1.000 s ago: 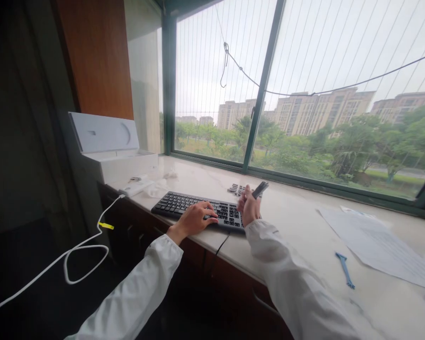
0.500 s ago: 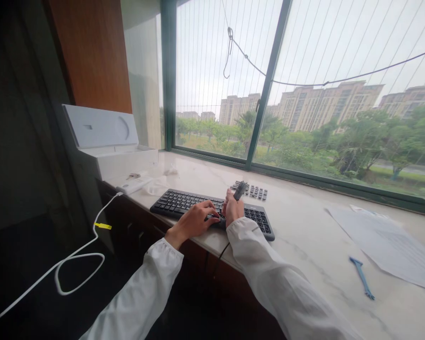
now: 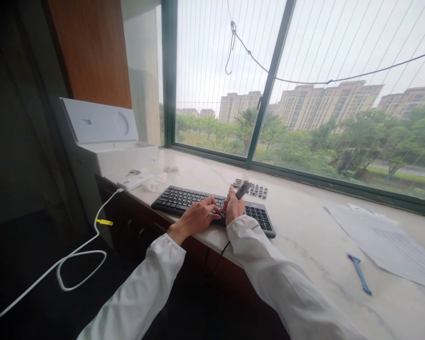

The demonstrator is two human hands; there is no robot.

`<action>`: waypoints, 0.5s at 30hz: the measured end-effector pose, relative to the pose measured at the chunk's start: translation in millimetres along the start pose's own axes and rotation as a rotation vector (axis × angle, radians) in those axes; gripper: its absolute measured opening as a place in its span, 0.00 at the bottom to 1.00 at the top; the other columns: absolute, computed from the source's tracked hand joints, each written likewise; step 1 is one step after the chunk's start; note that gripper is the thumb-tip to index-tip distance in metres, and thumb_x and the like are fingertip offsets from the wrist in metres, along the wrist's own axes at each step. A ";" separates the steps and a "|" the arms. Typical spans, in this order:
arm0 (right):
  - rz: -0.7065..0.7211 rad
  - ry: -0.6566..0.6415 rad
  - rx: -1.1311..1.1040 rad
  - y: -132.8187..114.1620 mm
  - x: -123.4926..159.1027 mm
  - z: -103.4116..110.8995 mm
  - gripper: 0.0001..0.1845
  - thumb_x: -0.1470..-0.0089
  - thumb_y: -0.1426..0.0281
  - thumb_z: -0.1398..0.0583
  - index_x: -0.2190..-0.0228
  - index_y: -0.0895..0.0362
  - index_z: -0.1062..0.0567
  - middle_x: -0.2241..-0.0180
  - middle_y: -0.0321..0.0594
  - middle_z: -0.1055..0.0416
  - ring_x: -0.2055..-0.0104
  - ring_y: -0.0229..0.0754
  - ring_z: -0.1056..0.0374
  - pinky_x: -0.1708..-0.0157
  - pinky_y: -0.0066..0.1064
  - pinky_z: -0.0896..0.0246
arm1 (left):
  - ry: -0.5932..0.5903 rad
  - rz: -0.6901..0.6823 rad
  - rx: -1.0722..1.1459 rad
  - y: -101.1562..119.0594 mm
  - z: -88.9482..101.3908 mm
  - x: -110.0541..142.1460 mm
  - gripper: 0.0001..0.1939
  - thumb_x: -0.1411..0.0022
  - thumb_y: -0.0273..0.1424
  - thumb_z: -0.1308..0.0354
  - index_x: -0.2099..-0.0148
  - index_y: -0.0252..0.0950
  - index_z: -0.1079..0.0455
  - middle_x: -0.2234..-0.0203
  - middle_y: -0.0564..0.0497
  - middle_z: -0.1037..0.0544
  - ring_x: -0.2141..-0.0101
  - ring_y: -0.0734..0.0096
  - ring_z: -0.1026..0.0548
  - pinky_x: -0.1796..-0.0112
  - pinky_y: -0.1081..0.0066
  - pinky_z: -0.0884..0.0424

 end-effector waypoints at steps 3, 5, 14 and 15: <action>-0.038 -0.060 0.022 1.3 -0.6 -2.3 0.25 0.50 0.58 0.42 0.83 0.53 0.52 0.90 0.24 0.60 0.89 0.28 0.66 0.91 0.25 0.69 | -0.032 0.023 -0.039 1.7 2.6 0.8 0.16 0.36 0.41 0.51 0.57 0.37 0.28 0.56 0.46 0.31 0.63 0.67 0.27 0.59 0.67 0.31; -0.082 -0.095 0.044 2.5 -1.6 -3.5 0.25 0.50 0.59 0.41 0.84 0.53 0.51 0.90 0.24 0.59 0.89 0.27 0.66 0.91 0.25 0.70 | -0.039 0.030 -0.065 2.4 3.7 1.3 0.16 0.36 0.42 0.52 0.56 0.37 0.29 0.56 0.46 0.31 0.63 0.66 0.27 0.59 0.67 0.31; -0.177 0.042 0.031 3.7 -11.6 4.9 0.23 0.45 0.63 0.46 0.83 0.53 0.52 0.90 0.24 0.62 0.89 0.28 0.66 0.92 0.23 0.68 | -0.006 0.023 -0.090 1.3 1.2 1.6 0.14 0.36 0.41 0.51 0.57 0.39 0.29 0.55 0.48 0.31 0.63 0.66 0.26 0.61 0.67 0.32; -0.181 0.036 0.038 3.5 -12.1 5.4 0.23 0.45 0.62 0.45 0.83 0.53 0.52 0.90 0.24 0.62 0.89 0.28 0.66 0.92 0.23 0.68 | -0.003 0.023 -0.088 1.4 1.5 1.6 0.14 0.36 0.41 0.51 0.57 0.39 0.29 0.55 0.48 0.31 0.63 0.66 0.26 0.61 0.67 0.32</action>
Point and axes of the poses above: each hand's wrist, its own x-axis away from the middle knuckle, its own z-axis out of the back of the hand, y = z × x, the point moved 4 cm from there along -x, towards the middle knuckle
